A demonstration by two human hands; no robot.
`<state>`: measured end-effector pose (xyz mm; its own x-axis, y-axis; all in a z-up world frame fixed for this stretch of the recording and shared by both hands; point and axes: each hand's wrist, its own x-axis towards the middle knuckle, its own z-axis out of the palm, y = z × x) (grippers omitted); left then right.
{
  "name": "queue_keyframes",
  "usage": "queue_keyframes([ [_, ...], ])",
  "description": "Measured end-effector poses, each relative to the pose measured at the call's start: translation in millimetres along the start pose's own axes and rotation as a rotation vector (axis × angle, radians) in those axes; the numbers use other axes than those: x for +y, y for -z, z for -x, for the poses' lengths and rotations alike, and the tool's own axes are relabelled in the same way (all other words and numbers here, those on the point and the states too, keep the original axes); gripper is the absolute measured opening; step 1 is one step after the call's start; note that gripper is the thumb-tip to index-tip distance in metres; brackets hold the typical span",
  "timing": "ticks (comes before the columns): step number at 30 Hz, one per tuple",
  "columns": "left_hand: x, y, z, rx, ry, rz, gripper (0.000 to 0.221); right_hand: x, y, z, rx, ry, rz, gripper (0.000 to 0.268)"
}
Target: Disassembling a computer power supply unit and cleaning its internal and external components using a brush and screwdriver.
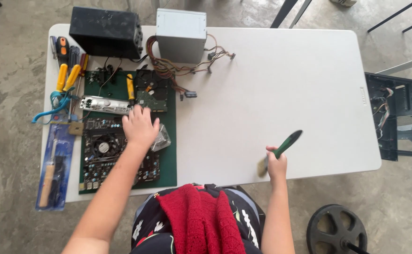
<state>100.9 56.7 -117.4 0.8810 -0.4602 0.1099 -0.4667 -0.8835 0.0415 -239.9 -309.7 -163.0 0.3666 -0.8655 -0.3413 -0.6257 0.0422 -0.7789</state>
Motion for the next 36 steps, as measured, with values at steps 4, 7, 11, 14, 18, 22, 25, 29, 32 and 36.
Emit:
queue_keyframes([
  [4, 25, 35, -93, 0.286, -0.174, -0.053, 0.06, -10, 43, 6, 0.019, -0.075, 0.106, 0.021],
  [7, 49, 58, -180, 0.25, -0.331, -0.046, 0.082, -2, 68, 2, 0.06, -0.134, 0.166, 0.052],
  [11, 83, 81, -287, -0.28, -0.375, -0.061, 0.112, 3, 101, 6, 0.057, -0.215, 0.26, 0.056],
  [14, 96, 65, -331, -0.409, -0.366, -0.103, 0.14, 27, 128, 5, 0.103, -0.215, 0.329, 0.058],
  [18, 110, 47, -345, -0.378, -0.258, -0.176, 0.145, 60, 163, -3, 0.157, -0.21, 0.357, 0.057],
  [22, 121, 63, -336, -0.408, -0.238, -0.345, 0.143, 80, 184, -22, 0.144, -0.236, 0.35, 0.054],
  [25, 121, 77, -321, -0.356, -0.236, -0.364, 0.138, 83, 185, -44, 0.164, -0.152, 0.363, 0.064],
  [29, 127, 118, -297, -0.281, -0.128, -0.149, 0.126, 68, 181, -68, 0.198, -0.103, 0.393, 0.06],
  [32, 127, 150, -289, -0.166, -0.004, 0.216, 0.12, 70, 166, -97, 0.201, -0.046, 0.475, 0.058],
  [36, 136, 163, -260, -0.06, 0.238, 0.833, 0.104, 82, 152, -123, 0.229, 0.079, 0.615, 0.062],
])
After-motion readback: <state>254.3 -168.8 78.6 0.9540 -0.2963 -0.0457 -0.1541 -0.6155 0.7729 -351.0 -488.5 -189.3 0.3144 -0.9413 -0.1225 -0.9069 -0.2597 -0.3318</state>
